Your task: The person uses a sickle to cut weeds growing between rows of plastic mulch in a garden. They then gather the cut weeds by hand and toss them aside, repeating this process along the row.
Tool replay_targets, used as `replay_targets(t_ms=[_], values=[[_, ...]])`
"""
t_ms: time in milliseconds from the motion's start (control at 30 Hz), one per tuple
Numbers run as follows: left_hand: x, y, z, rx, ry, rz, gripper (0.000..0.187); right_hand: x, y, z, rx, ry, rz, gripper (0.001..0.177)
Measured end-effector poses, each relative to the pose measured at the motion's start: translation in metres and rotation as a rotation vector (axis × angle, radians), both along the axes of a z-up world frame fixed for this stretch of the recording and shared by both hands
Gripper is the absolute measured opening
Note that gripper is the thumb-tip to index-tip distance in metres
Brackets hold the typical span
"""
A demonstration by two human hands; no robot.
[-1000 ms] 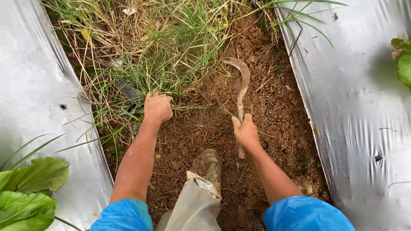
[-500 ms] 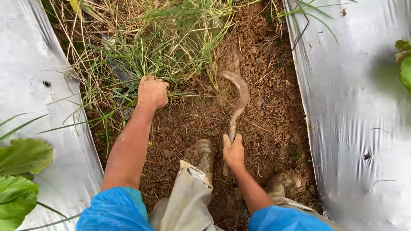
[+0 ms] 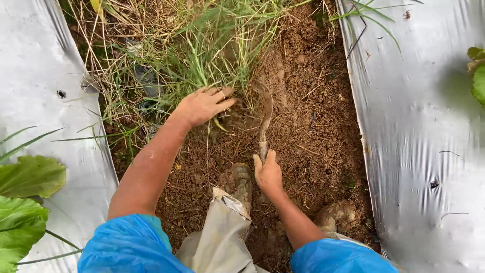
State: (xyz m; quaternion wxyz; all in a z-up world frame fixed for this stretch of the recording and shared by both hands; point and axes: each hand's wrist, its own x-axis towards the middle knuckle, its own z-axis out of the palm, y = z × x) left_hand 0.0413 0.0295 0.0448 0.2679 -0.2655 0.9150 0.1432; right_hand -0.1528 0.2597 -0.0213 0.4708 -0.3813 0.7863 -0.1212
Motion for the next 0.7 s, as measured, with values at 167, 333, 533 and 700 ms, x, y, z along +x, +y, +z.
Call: replay_targets(t_ms=[167,333,533,700], values=[[-0.047,-0.013,-0.017,-0.43,0.129,-0.166,0.082,-0.001,0.015,0.003,0.095,0.032,0.0,0.043],[-0.066,-0.02,-0.028,-0.56,0.034,-0.232,0.048,-0.025,0.025,0.012,0.072,-0.011,0.007,0.038],[-0.057,-0.012,-0.034,-0.356,-0.126,-0.14,0.037,-0.046,0.041,0.005,0.074,-0.046,0.044,0.048],[-0.034,-0.009,-0.08,-0.223,-0.082,0.043,0.038,-0.061,0.048,-0.005,-0.013,-0.076,-0.104,0.041]])
